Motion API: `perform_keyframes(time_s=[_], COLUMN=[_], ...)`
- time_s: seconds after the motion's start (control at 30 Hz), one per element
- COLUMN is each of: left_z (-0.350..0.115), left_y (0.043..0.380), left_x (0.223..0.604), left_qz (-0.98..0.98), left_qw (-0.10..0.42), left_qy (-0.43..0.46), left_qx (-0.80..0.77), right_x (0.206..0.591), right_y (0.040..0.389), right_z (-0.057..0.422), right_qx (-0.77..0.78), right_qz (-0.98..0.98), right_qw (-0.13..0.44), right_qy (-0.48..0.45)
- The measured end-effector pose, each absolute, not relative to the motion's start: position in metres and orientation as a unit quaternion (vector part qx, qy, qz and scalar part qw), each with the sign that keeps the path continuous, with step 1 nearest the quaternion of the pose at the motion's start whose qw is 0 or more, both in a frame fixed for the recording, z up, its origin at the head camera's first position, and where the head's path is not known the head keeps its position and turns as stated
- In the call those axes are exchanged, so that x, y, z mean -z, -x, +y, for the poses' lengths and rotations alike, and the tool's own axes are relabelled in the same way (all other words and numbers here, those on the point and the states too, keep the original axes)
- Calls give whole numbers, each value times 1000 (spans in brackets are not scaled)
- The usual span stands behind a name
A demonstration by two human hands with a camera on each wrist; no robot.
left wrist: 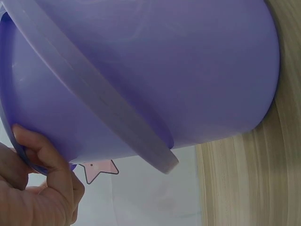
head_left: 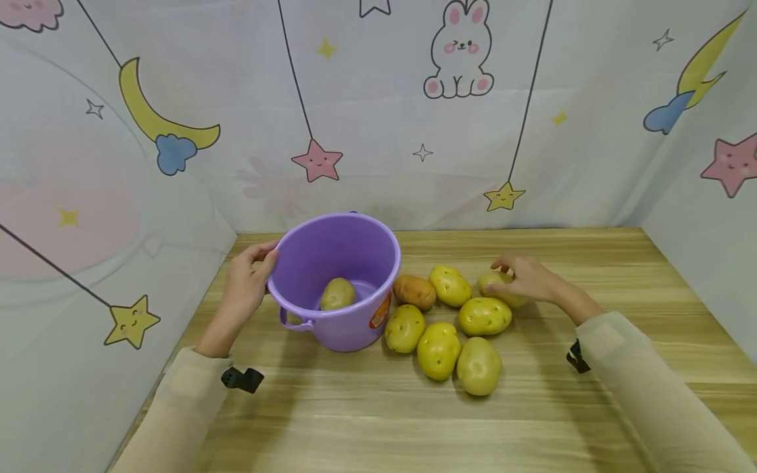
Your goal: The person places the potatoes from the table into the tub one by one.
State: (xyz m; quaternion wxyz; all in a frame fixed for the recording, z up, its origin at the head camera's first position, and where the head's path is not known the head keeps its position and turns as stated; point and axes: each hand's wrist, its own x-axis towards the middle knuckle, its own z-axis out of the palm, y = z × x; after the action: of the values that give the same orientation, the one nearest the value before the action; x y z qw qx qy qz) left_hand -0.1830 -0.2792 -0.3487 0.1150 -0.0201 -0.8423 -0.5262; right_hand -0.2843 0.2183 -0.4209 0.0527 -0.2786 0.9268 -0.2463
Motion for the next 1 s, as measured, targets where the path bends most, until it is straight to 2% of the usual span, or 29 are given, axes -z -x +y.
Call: perform_keyframes(time_s=[1.0], left_z=[-276], left_y=[180], left_x=[346], left_qz=[-846], left_qw=[119], left_qy=[14], left_qx=[520], right_x=[425], right_y=[286], right_z=[219], right_qx=[255], right_qz=[927], right_qw=[73], right_qy=[264])
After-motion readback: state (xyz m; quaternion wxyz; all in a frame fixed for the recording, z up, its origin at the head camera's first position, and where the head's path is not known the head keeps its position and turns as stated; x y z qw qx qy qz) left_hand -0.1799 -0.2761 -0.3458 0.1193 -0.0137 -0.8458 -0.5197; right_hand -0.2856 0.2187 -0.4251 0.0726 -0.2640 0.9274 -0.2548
